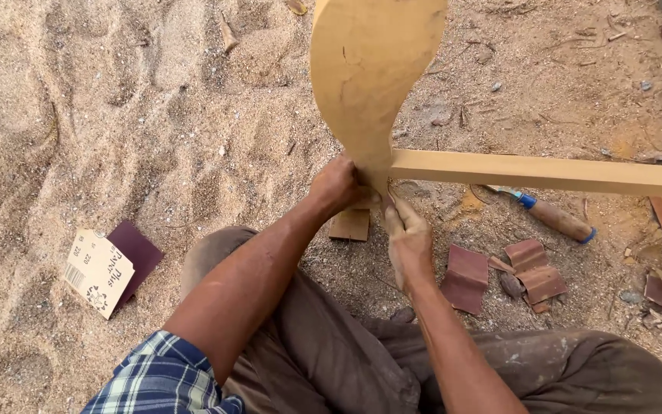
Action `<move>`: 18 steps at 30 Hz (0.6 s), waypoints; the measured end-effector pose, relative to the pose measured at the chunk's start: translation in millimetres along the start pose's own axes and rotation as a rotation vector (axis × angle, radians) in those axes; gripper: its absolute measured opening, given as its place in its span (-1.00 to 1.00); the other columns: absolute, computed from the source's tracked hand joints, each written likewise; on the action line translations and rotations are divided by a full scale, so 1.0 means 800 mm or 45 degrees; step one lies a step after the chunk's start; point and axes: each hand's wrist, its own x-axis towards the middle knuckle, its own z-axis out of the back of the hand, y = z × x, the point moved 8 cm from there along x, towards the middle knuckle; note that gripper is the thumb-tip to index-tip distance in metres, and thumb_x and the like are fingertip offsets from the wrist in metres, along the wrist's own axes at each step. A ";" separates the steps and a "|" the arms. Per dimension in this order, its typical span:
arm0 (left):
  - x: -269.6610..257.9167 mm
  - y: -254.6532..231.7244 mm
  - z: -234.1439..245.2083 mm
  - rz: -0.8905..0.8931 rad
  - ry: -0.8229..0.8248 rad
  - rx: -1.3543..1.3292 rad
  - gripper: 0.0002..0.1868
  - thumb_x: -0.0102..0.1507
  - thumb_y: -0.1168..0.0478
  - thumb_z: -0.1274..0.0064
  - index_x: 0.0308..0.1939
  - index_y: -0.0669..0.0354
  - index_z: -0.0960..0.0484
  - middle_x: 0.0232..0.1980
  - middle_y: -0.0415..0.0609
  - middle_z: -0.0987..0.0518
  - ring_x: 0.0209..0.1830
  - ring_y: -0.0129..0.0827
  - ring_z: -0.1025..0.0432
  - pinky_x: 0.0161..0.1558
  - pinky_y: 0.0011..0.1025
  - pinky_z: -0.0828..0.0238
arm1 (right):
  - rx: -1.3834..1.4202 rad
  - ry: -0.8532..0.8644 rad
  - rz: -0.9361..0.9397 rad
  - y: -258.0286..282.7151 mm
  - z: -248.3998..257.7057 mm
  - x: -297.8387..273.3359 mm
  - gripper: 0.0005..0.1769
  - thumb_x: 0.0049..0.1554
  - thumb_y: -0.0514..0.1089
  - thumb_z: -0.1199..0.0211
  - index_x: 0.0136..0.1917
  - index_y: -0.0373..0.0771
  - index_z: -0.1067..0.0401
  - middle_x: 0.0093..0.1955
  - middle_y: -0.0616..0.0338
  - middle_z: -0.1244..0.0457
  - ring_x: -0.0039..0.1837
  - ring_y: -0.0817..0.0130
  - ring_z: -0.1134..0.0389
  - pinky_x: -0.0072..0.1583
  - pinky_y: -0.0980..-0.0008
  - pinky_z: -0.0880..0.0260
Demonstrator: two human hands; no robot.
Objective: The person is sanding the leg and frame of a wooden table using sandpaper and a chisel.
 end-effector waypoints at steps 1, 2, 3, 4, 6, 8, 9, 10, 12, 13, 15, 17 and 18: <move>0.004 0.000 0.002 -0.002 -0.005 0.000 -0.39 -0.01 0.11 -0.49 0.09 0.07 -0.62 -0.05 0.00 -0.71 -0.07 -0.18 -0.63 0.02 -0.22 -0.59 | 0.000 0.002 0.005 0.000 -0.002 0.002 -0.52 0.27 -0.20 -0.04 0.45 -0.10 -0.33 0.43 0.07 -0.30 0.42 0.20 -0.34 0.41 0.24 -0.33; 0.007 -0.002 0.004 -0.037 -0.023 -0.045 -0.36 -0.04 0.13 -0.50 0.09 0.07 -0.60 -0.05 -0.01 -0.71 -0.07 -0.18 -0.62 0.02 -0.22 -0.58 | 0.002 -0.067 -0.047 -0.005 0.001 0.004 -0.51 0.25 -0.21 -0.05 0.44 -0.10 -0.35 0.42 0.08 -0.30 0.40 0.21 -0.35 0.40 0.23 -0.37; 0.007 -0.003 0.002 -0.069 -0.034 -0.092 -0.33 -0.07 0.14 -0.51 0.09 0.08 -0.58 -0.06 -0.02 -0.72 -0.07 -0.19 -0.62 0.02 -0.22 -0.57 | 0.003 -0.138 -0.106 -0.013 0.006 0.000 -0.51 0.22 -0.23 -0.06 0.42 -0.09 -0.37 0.40 0.10 -0.31 0.38 0.22 -0.37 0.38 0.22 -0.41; 0.007 0.000 -0.002 -0.067 -0.032 -0.093 -0.33 -0.07 0.14 -0.51 0.09 0.08 -0.58 -0.06 -0.02 -0.72 -0.07 -0.19 -0.62 0.02 -0.22 -0.57 | 0.002 -0.138 -0.109 -0.003 0.003 0.007 -0.51 0.22 -0.23 -0.06 0.42 -0.09 -0.37 0.40 0.10 -0.31 0.38 0.22 -0.37 0.38 0.22 -0.41; 0.006 0.004 -0.006 -0.104 -0.048 -0.101 -0.34 -0.03 0.16 -0.47 0.12 0.08 -0.57 -0.05 -0.02 -0.72 -0.06 -0.20 -0.62 -0.01 -0.20 -0.58 | -0.075 -0.117 -0.290 0.006 -0.005 0.016 -0.54 0.31 -0.14 -0.06 0.47 -0.14 -0.29 0.42 0.07 -0.27 0.39 0.19 -0.33 0.41 0.11 -0.30; 0.002 -0.006 0.002 -0.086 -0.033 -0.073 -0.35 -0.03 0.15 -0.48 0.12 0.08 -0.59 -0.05 -0.02 -0.72 -0.06 -0.20 -0.62 -0.01 -0.20 -0.58 | -0.089 -0.102 -0.273 0.001 -0.002 -0.001 -0.52 0.29 -0.15 -0.06 0.47 -0.14 -0.28 0.40 0.07 -0.30 0.38 0.19 -0.36 0.41 0.11 -0.33; 0.001 -0.010 0.005 -0.065 -0.017 -0.051 -0.36 -0.02 0.14 -0.48 0.12 0.07 -0.60 -0.05 -0.02 -0.72 -0.05 -0.20 -0.62 -0.01 -0.20 -0.59 | -0.107 -0.087 -0.259 0.000 -0.001 -0.008 -0.50 0.27 -0.15 -0.05 0.47 -0.15 -0.27 0.37 0.07 -0.33 0.36 0.19 -0.39 0.42 0.12 -0.35; 0.005 -0.005 0.004 -0.064 -0.019 -0.049 -0.36 -0.02 0.14 -0.48 0.12 0.07 -0.60 -0.05 -0.02 -0.72 -0.05 -0.20 -0.62 -0.01 -0.20 -0.59 | -0.105 -0.085 -0.259 -0.016 -0.001 -0.001 -0.50 0.27 -0.15 -0.05 0.47 -0.15 -0.27 0.37 0.07 -0.33 0.36 0.19 -0.39 0.42 0.12 -0.35; 0.008 0.002 -0.008 -0.038 0.036 -0.056 -0.37 -0.05 0.11 -0.51 0.08 0.07 -0.65 -0.06 -0.04 -0.73 -0.06 -0.22 -0.64 0.01 -0.23 -0.59 | 0.126 -0.078 -0.122 -0.039 0.004 0.010 -0.51 0.23 -0.19 -0.09 0.42 -0.25 -0.39 0.33 0.00 -0.38 0.33 0.18 -0.43 0.43 0.14 -0.40; 0.009 0.001 -0.006 -0.038 0.033 -0.052 -0.37 -0.05 0.11 -0.51 0.08 0.07 -0.65 -0.06 -0.04 -0.73 -0.06 -0.22 -0.64 0.01 -0.23 -0.59 | 0.129 -0.076 -0.120 -0.030 0.000 0.017 -0.51 0.23 -0.19 -0.09 0.42 -0.25 -0.39 0.33 0.00 -0.38 0.33 0.18 -0.43 0.43 0.14 -0.40; 0.005 -0.004 -0.001 -0.062 -0.013 -0.076 -0.35 -0.07 0.13 -0.51 0.08 0.08 -0.64 -0.08 -0.03 -0.72 -0.08 -0.20 -0.63 -0.01 -0.22 -0.58 | 0.066 -0.114 -0.227 -0.022 -0.003 0.024 -0.54 0.28 -0.20 -0.10 0.44 -0.24 -0.30 0.38 0.04 -0.29 0.38 0.24 -0.34 0.42 0.11 -0.24; -0.002 -0.008 0.005 -0.048 -0.018 -0.092 -0.33 -0.09 0.13 -0.52 0.08 0.09 -0.62 -0.08 -0.02 -0.72 -0.08 -0.19 -0.63 -0.01 -0.22 -0.58 | 0.081 -0.057 -0.168 -0.021 -0.002 0.004 -0.54 0.27 -0.20 -0.08 0.42 -0.26 -0.33 0.36 0.01 -0.33 0.36 0.22 -0.38 0.43 0.16 -0.29; -0.005 -0.010 0.008 -0.040 -0.022 -0.109 -0.31 -0.10 0.14 -0.53 0.08 0.10 -0.60 -0.08 -0.01 -0.72 -0.08 -0.19 -0.62 -0.01 -0.22 -0.57 | 0.096 -0.006 -0.105 -0.018 -0.004 -0.004 -0.54 0.26 -0.20 -0.06 0.41 -0.29 -0.36 0.35 -0.01 -0.36 0.35 0.20 -0.41 0.45 0.21 -0.34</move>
